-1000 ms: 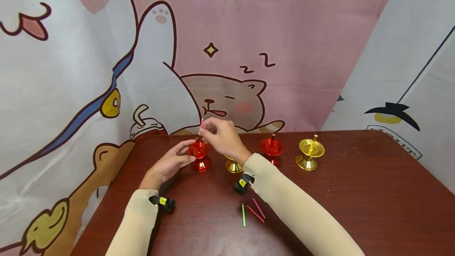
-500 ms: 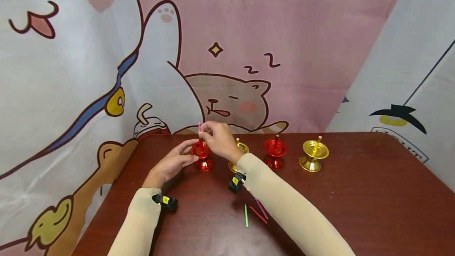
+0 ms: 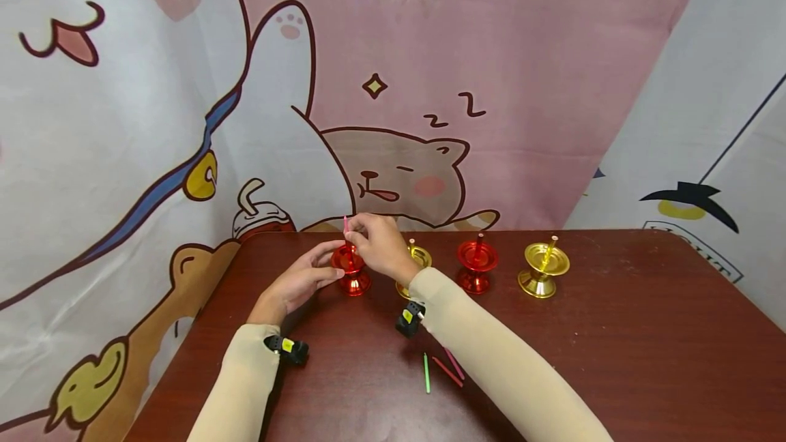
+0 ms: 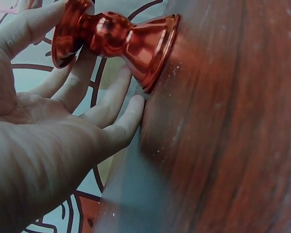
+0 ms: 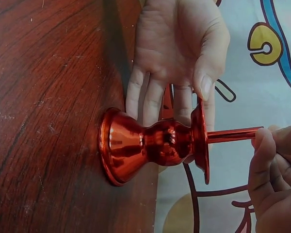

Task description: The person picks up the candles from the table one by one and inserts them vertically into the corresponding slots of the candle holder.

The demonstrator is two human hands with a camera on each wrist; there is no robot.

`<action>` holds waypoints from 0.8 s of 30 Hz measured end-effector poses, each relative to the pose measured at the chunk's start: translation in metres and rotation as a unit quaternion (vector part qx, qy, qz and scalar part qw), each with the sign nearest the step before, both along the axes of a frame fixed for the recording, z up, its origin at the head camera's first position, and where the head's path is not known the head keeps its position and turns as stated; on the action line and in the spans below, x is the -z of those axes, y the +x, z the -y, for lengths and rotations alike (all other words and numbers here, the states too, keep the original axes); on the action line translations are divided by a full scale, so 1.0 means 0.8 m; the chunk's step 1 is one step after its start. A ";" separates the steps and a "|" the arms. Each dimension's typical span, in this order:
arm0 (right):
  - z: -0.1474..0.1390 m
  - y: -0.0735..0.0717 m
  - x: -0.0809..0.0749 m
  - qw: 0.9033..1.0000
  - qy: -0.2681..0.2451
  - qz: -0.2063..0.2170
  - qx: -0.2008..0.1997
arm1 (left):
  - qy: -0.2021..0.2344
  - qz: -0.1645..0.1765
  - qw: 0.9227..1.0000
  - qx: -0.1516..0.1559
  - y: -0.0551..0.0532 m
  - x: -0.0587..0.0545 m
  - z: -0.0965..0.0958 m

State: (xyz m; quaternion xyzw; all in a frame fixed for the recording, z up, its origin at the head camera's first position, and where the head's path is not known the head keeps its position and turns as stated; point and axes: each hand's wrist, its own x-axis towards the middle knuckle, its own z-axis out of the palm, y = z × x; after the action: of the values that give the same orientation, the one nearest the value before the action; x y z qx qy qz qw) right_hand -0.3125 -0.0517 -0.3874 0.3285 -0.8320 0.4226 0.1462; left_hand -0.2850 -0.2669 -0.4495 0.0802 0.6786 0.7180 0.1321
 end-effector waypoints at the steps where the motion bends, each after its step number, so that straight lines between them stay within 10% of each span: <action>1: 0.000 0.000 0.000 1.000 0.002 0.001 0.001 | 0.000 0.000 1.000 0.000 0.000 0.000 0.000; 24: 0.001 0.000 0.000 1.000 0.018 -0.001 -0.001 | -0.096 -0.036 0.994 -0.023 0.002 -0.007 -0.022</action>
State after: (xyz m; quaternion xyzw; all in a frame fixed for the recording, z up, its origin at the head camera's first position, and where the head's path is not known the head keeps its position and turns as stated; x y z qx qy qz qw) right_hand -0.3122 -0.0527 -0.3877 0.3318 -0.8389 0.4078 0.1405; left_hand -0.2833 -0.2492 -0.4435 0.0773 0.7505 0.6489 0.0979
